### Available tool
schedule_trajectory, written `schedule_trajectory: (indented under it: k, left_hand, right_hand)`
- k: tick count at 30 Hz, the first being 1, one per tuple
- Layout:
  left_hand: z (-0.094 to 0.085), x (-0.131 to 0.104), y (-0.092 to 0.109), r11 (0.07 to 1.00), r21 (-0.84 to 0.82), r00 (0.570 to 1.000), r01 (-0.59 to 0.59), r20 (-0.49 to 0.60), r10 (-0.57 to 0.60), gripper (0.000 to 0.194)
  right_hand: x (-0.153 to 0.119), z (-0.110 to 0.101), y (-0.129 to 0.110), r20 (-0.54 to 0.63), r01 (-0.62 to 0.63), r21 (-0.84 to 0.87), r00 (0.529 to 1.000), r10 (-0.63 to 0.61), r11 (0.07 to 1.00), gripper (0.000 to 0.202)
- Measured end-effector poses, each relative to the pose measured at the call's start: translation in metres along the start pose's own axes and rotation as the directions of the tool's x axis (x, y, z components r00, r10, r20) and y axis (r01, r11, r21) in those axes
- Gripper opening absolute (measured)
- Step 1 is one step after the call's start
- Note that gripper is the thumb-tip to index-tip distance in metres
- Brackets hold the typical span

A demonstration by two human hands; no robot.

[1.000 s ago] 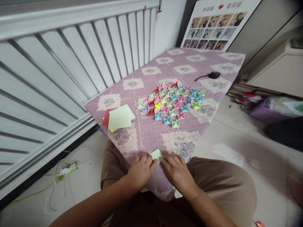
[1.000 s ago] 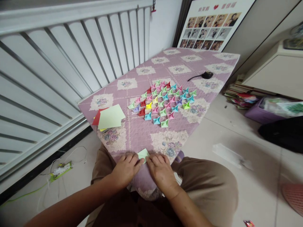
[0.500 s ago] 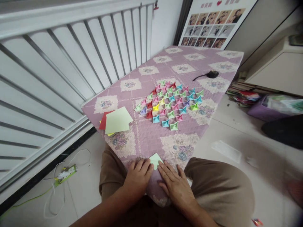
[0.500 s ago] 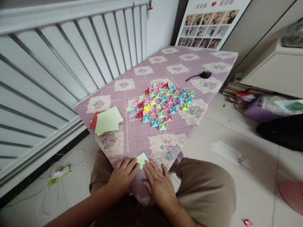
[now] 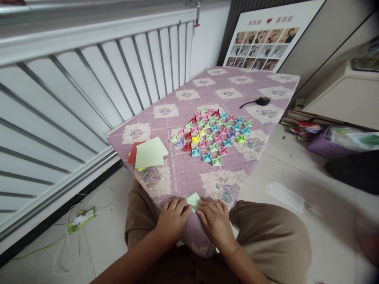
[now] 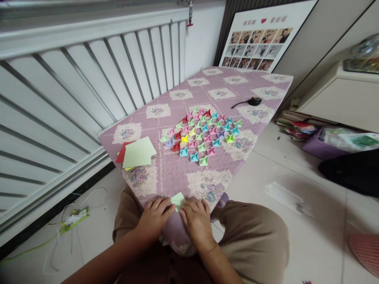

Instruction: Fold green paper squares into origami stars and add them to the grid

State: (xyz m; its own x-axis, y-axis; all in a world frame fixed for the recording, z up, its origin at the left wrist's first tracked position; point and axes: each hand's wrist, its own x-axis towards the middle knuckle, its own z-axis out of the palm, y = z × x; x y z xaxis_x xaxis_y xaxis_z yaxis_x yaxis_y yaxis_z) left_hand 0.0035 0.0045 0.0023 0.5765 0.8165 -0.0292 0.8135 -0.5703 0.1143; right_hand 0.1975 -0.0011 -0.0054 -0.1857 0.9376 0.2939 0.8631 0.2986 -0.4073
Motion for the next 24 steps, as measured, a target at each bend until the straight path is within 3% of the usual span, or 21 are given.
schedule_trajectory:
  k: [5, 8, 13, 18, 24]
  left_hand:
    - [-0.014, 0.013, 0.004, 0.991, -0.097, 0.993, 0.086, 0.084, -0.078, 0.030]
    - [-0.021, 0.027, 0.006, 0.980, -0.140, 0.985, 0.145, 0.119, -0.129, 0.019]
    - [-0.024, 0.047, 0.002, 0.944, -0.183, 0.959, 0.275, 0.125, -0.256, 0.019]
    - [-0.026, 0.059, -0.005, 0.924, -0.258, 0.950, 0.284, 0.204, -0.235, 0.020]
    - [-0.029, 0.060, -0.003, 0.887, -0.344, 0.946, 0.309, 0.203, -0.251, 0.015]
  right_hand:
    - [0.016, 0.001, -0.002, 0.064, -0.145, -0.027, 0.987, 0.147, 0.989, 0.008]
    - [0.022, -0.003, -0.002, 0.109, -0.190, -0.073, 0.974, 0.197, 0.979, 0.021]
    - [0.031, -0.009, -0.004, 0.215, -0.242, -0.128, 0.940, 0.266, 0.962, 0.019]
    - [0.035, -0.007, -0.004, 0.248, -0.302, -0.103, 0.915, 0.319, 0.948, 0.018]
    - [0.032, -0.006, -0.005, 0.206, -0.320, -0.039, 0.925, 0.321, 0.947, 0.015]
